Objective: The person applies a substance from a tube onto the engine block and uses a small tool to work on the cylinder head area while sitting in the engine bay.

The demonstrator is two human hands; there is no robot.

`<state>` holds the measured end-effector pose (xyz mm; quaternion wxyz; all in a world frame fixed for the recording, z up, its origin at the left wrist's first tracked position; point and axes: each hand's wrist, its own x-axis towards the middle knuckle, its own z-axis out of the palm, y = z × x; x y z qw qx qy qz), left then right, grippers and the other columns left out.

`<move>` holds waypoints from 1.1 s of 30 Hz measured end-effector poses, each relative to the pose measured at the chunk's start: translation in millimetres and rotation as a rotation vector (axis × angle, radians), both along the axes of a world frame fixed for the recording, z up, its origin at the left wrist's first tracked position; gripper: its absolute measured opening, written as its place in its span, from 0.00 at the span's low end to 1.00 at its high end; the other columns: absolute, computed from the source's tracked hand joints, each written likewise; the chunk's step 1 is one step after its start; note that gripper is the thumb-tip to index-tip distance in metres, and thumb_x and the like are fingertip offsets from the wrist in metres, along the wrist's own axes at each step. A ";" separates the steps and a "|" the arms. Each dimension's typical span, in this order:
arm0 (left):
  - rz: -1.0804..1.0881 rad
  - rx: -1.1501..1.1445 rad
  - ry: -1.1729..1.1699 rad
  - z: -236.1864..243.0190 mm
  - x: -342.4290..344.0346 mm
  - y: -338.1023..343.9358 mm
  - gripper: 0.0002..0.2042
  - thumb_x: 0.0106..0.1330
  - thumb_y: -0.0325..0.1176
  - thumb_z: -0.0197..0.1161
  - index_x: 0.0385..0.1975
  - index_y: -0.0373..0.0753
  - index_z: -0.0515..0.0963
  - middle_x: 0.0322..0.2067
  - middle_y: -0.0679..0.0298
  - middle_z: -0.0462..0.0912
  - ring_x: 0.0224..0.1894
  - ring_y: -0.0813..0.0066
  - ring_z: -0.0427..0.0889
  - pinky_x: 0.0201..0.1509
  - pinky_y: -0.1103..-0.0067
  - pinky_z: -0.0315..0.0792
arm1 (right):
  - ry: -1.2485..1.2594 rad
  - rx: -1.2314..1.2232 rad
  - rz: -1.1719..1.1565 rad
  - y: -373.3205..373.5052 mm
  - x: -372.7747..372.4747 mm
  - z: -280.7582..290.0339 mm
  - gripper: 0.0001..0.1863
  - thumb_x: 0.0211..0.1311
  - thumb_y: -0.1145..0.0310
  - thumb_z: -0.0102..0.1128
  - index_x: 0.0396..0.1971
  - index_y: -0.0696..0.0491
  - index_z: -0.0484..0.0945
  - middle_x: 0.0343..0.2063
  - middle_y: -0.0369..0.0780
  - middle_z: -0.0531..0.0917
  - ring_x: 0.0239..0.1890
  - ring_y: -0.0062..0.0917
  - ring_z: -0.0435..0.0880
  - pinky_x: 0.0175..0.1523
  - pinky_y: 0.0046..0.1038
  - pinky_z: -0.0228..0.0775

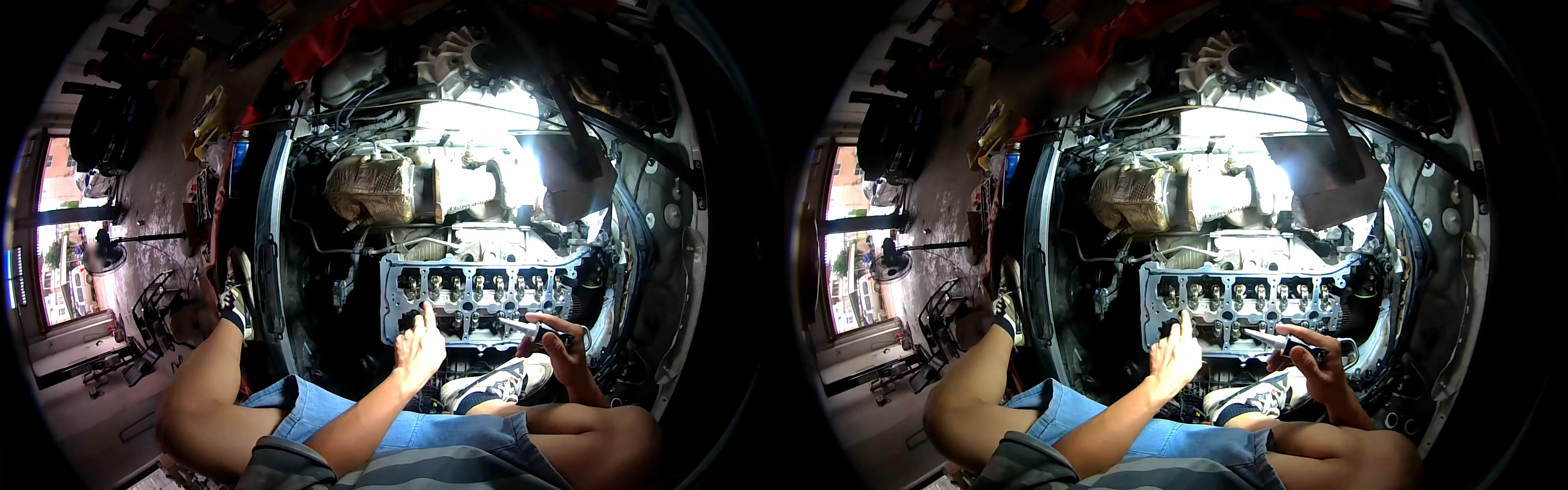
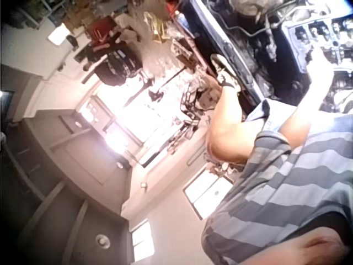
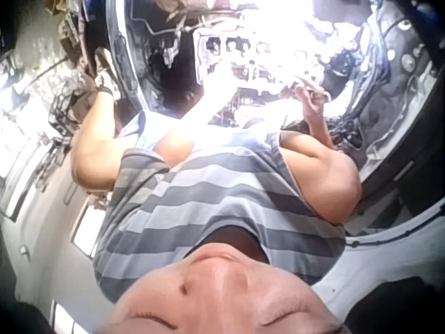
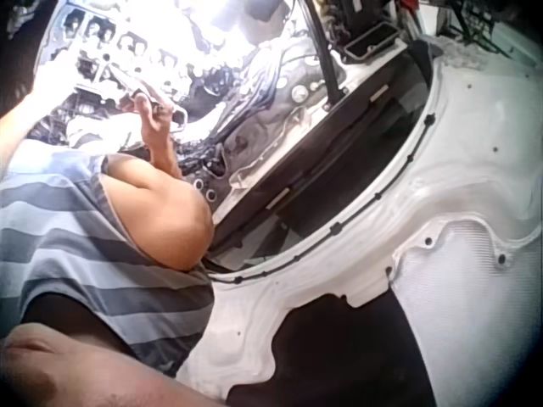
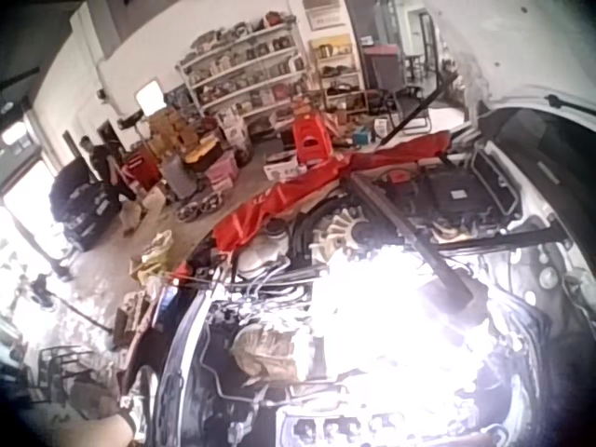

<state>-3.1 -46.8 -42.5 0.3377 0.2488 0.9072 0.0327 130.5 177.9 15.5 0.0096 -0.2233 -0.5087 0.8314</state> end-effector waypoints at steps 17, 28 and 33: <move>-0.019 -0.083 -0.093 8.9 4.5 9.7 0.31 0.61 0.38 0.49 0.65 0.39 0.52 0.40 0.46 0.76 0.31 0.46 0.80 0.37 0.55 0.74 | -0.090 -0.019 -0.128 0.4 -1.3 -1.1 0.32 0.62 0.55 0.56 0.57 0.61 0.59 0.25 0.44 0.80 0.26 0.28 0.81 0.34 0.29 0.77; 0.132 0.005 0.034 -26.2 13.7 -13.1 0.37 0.66 0.46 0.49 0.66 0.32 0.39 0.30 0.45 0.79 0.25 0.51 0.81 0.28 0.63 0.76 | -0.103 0.098 -0.253 -6.1 24.0 -53.3 0.29 0.64 0.52 0.52 0.58 0.54 0.61 0.21 0.39 0.76 0.17 0.22 0.76 0.22 0.23 0.70; 0.090 -0.028 0.039 -22.0 14.6 -3.7 0.39 0.65 0.49 0.50 0.65 0.27 0.43 0.28 0.48 0.80 0.24 0.57 0.82 0.27 0.68 0.77 | -0.098 0.588 -0.137 11.5 82.4 -106.3 0.14 0.58 0.76 0.58 0.44 0.63 0.74 0.41 0.50 0.77 0.36 0.35 0.79 0.36 0.28 0.74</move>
